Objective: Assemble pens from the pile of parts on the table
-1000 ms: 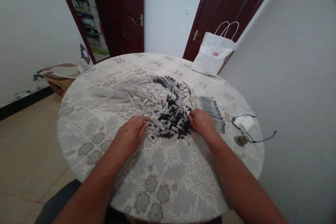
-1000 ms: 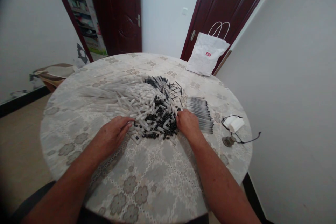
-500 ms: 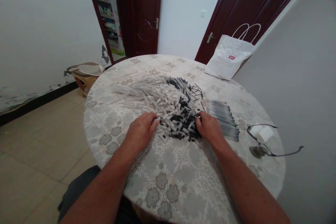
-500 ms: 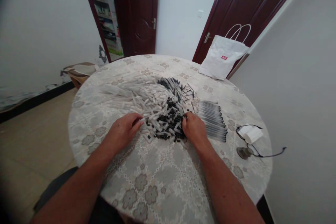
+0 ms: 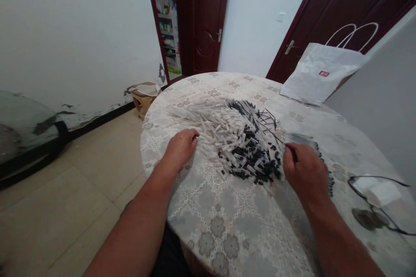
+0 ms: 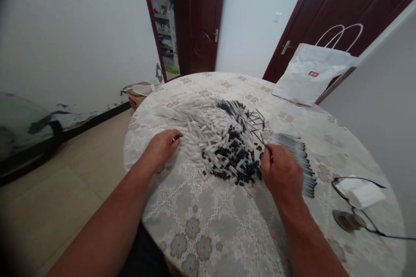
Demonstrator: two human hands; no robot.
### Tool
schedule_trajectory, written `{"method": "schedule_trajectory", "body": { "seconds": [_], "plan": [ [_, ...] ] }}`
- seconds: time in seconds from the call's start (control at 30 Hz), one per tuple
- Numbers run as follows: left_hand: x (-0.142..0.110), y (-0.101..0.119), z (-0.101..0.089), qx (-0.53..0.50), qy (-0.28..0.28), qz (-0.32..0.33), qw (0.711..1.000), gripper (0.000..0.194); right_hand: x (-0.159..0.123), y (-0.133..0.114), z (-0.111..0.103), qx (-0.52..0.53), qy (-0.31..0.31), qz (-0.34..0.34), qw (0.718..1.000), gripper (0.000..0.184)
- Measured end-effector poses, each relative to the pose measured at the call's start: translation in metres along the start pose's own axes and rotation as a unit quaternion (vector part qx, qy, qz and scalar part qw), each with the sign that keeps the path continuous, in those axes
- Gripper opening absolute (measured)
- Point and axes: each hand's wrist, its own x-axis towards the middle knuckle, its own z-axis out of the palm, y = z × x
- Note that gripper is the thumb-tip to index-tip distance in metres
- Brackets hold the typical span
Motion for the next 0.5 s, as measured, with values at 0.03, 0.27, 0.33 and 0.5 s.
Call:
{"method": "schedule_trajectory", "body": {
  "seconds": [0.03,0.27,0.33,0.5],
  "plan": [
    [0.003,-0.005,-0.001,0.012,0.001,-0.014,1.0,0.024,0.0,0.0,-0.001,0.01,0.008,-0.007,1.0,0.02],
    [0.011,-0.005,0.006,0.073,-0.053,-0.017,0.996,0.032,-0.002,-0.008,-0.003,0.063,0.007,-0.058,0.996,0.018],
    [0.009,-0.001,0.008,0.073,-0.051,-0.002,0.996,0.032,-0.003,-0.01,-0.004,0.07,0.007,-0.068,0.995,0.017],
    [0.012,0.007,0.011,0.054,0.001,0.02,0.998,0.039,-0.005,-0.014,-0.001,0.093,0.01,-0.082,0.992,0.016]
  ]
}}
